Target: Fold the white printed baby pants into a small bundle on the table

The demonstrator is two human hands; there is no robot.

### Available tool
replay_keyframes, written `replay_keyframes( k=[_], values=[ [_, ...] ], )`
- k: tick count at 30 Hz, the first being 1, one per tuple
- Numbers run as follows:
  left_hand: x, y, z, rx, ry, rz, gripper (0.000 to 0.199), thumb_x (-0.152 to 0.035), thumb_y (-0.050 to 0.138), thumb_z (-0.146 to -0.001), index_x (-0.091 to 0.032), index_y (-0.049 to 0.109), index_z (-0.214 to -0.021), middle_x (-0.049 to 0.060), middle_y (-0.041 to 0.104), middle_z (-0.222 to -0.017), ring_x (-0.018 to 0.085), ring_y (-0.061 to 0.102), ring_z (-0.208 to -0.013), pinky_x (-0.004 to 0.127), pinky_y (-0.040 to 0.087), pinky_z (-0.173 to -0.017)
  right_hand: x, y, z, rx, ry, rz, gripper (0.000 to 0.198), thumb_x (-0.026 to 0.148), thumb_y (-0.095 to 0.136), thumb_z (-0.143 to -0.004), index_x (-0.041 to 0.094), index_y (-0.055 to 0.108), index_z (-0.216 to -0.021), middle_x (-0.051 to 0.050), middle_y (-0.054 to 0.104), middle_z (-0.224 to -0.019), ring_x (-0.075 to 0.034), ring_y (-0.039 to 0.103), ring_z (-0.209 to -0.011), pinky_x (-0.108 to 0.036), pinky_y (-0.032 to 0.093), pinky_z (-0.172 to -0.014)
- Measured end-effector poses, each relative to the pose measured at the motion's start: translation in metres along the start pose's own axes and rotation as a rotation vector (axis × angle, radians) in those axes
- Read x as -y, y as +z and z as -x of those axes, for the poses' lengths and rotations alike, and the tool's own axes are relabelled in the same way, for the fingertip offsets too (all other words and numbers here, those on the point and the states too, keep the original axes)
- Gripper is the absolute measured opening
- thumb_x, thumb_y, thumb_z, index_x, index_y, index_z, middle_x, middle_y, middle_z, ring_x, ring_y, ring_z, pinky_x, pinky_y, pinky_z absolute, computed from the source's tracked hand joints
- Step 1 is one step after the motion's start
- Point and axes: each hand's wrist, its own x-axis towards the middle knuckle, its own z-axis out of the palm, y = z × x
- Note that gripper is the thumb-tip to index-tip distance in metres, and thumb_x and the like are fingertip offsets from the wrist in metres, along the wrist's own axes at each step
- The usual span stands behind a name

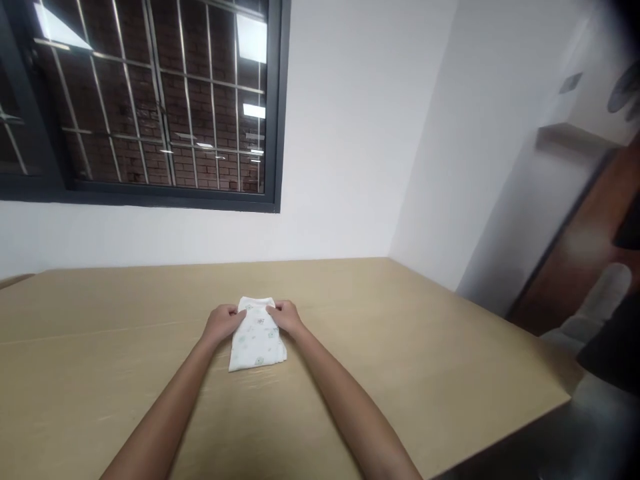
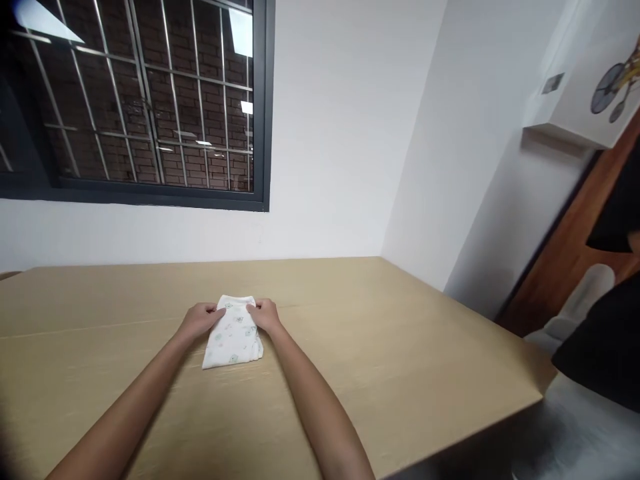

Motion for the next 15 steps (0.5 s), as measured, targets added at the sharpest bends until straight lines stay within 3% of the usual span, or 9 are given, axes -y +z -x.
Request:
replay_keyframes(
  k=[3, 5, 7, 10, 12, 15],
  values=[
    [0.010, 0.013, -0.007, -0.084, -0.009, -0.091, 0.027, -0.043, 0.061, -0.081, -0.021, 0.064, -0.066, 0.004, 0.066, -0.066, 0.024, 0.063, -0.069, 0.032, 0.039, -0.063, -0.009, 0.007, -0.011, -0.055, -0.020, 0.105, 0.026, 0.031, 0.066, -0.075, 0.018, 0.056, -0.055, 0.006, 0.046, -0.056, -0.012, 0.045, -0.060, -0.025, 0.035, -0.060],
    [0.012, 0.020, -0.006, -0.147, -0.007, -0.141, 0.024, -0.043, 0.060, -0.083, -0.020, 0.068, -0.082, 0.008, 0.071, -0.083, 0.027, 0.066, -0.082, 0.034, 0.045, -0.070, -0.012, 0.007, -0.012, -0.073, -0.045, 0.148, 0.020, 0.029, 0.068, -0.074, 0.019, 0.059, -0.060, 0.006, 0.049, -0.060, -0.013, 0.047, -0.064, -0.025, 0.039, -0.064],
    [0.011, 0.027, -0.003, -0.217, 0.000, -0.175, 0.035, -0.044, 0.056, -0.088, -0.017, 0.067, -0.108, 0.015, 0.071, -0.109, 0.032, 0.066, -0.102, 0.040, 0.050, -0.084, -0.010, 0.006, -0.010, -0.101, -0.065, 0.169, 0.010, 0.028, 0.069, -0.075, 0.018, 0.067, -0.075, 0.002, 0.060, -0.074, -0.016, 0.055, -0.075, -0.027, 0.045, -0.073],
    [0.003, 0.035, 0.001, -0.282, 0.055, -0.201, 0.053, -0.047, 0.041, -0.099, -0.014, 0.053, -0.138, 0.021, 0.059, -0.138, 0.036, 0.054, -0.131, 0.049, 0.043, -0.108, 0.003, 0.005, -0.003, -0.161, -0.186, 0.271, 0.028, 0.028, 0.066, -0.084, 0.017, 0.070, -0.109, -0.009, 0.068, -0.110, -0.022, 0.060, -0.105, -0.034, 0.047, -0.096],
    [-0.004, 0.043, 0.003, -0.259, 0.125, -0.205, 0.055, -0.046, 0.032, -0.103, -0.015, 0.050, -0.144, 0.018, 0.055, -0.147, 0.032, 0.047, -0.140, 0.048, 0.036, -0.118, 0.012, 0.008, 0.001, -0.100, -0.326, 0.405, 0.032, 0.028, 0.060, -0.091, 0.018, 0.068, -0.120, -0.012, 0.068, -0.121, -0.024, 0.058, -0.118, -0.039, 0.044, -0.106],
    [-0.009, 0.059, 0.008, -0.163, 0.194, -0.208, 0.059, -0.044, 0.018, -0.107, -0.015, 0.043, -0.152, 0.016, 0.045, -0.161, 0.027, 0.039, -0.150, 0.045, 0.031, -0.123, 0.017, 0.019, 0.008, 0.146, -0.454, 0.563, 0.037, 0.027, 0.054, -0.096, 0.020, 0.066, -0.130, -0.014, 0.068, -0.132, -0.026, 0.056, -0.127, -0.043, 0.039, -0.113]
  ],
)
